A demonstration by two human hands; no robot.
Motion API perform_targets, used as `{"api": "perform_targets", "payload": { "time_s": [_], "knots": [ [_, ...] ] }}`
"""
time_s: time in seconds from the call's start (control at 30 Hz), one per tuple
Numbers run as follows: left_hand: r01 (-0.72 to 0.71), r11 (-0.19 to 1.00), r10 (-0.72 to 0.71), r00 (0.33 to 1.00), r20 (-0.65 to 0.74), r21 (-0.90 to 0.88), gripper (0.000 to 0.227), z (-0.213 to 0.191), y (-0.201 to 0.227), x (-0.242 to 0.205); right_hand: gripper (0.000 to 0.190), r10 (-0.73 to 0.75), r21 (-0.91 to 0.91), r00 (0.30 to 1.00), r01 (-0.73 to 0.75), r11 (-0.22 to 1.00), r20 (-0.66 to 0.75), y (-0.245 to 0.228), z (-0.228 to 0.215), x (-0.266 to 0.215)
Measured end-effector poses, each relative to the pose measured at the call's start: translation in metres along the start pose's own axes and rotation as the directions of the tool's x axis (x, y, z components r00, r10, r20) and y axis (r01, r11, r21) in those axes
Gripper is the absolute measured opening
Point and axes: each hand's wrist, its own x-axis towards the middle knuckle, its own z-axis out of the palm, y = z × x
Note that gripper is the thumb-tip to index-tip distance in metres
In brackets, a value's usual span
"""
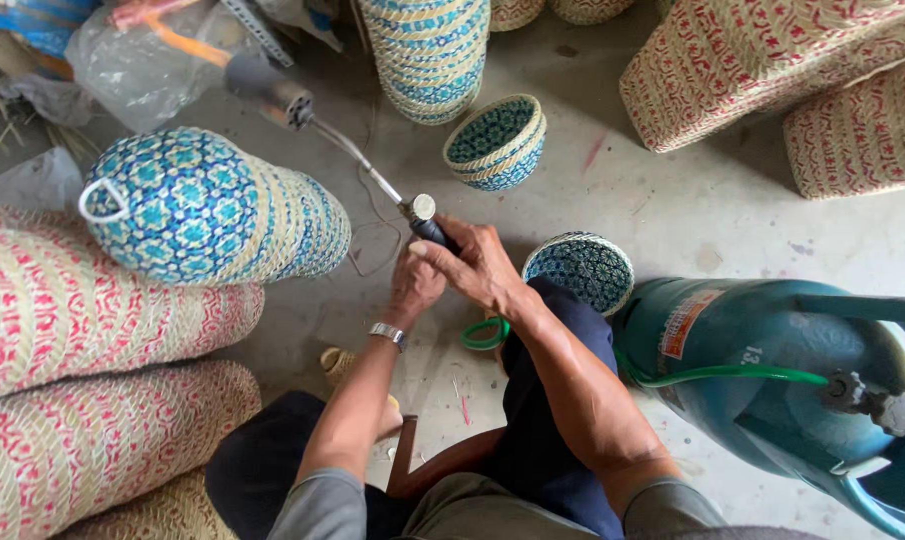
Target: The person uses a blowtorch connected to a gas cylinder to apply heat to the surface of woven baskets. They rotate the baskets to cover different areas and handle multiple units sequentially.
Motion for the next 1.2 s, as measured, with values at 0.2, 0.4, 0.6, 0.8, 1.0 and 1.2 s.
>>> {"api": "perform_targets", "payload": {
  "time_s": [0.2,0.4,0.6,0.8,1.0,1.2],
  "knots": [
    [-0.385,0.919,0.394,0.895,-0.21,0.084,0.093,0.068,0.02,0.135,0.046,0.024,-0.017,0.998,-0.023,1.0,0.062,0.001,-0.025,-0.008],
    [-0.113,0.947,0.098,0.993,0.063,0.301,0.115,0.087,0.05,0.213,0.038,0.036,-0.028,0.99,-0.033,0.999,0.134,0.002,-0.033,-0.004],
    [-0.133,0.913,0.023,0.96,0.278,0.385,0.049,0.128,-0.006,0.15,0.042,0.034,-0.026,0.998,-0.033,0.999,0.049,0.005,-0.04,0.001],
    [-0.212,0.888,0.147,0.972,-0.185,-0.408,0.04,0.142,-0.06,0.01,0.045,-0.004,-0.144,0.999,-0.003,0.99,-0.047,0.008,-0.044,0.003],
    [0.187,0.982,-0.181,0.971,-0.156,0.024,0.025,0.118,-0.05,-0.088,0.036,0.321,-0.228,0.947,-0.312,0.922,0.004,-0.002,-0.044,0.001],
    [0.109,0.952,-0.053,0.979,-0.197,0.284,0.013,0.065,-0.025,-0.167,0.035,0.213,-0.218,0.976,-0.218,0.951,-0.044,0.0,-0.043,-0.015]
  ]
}}
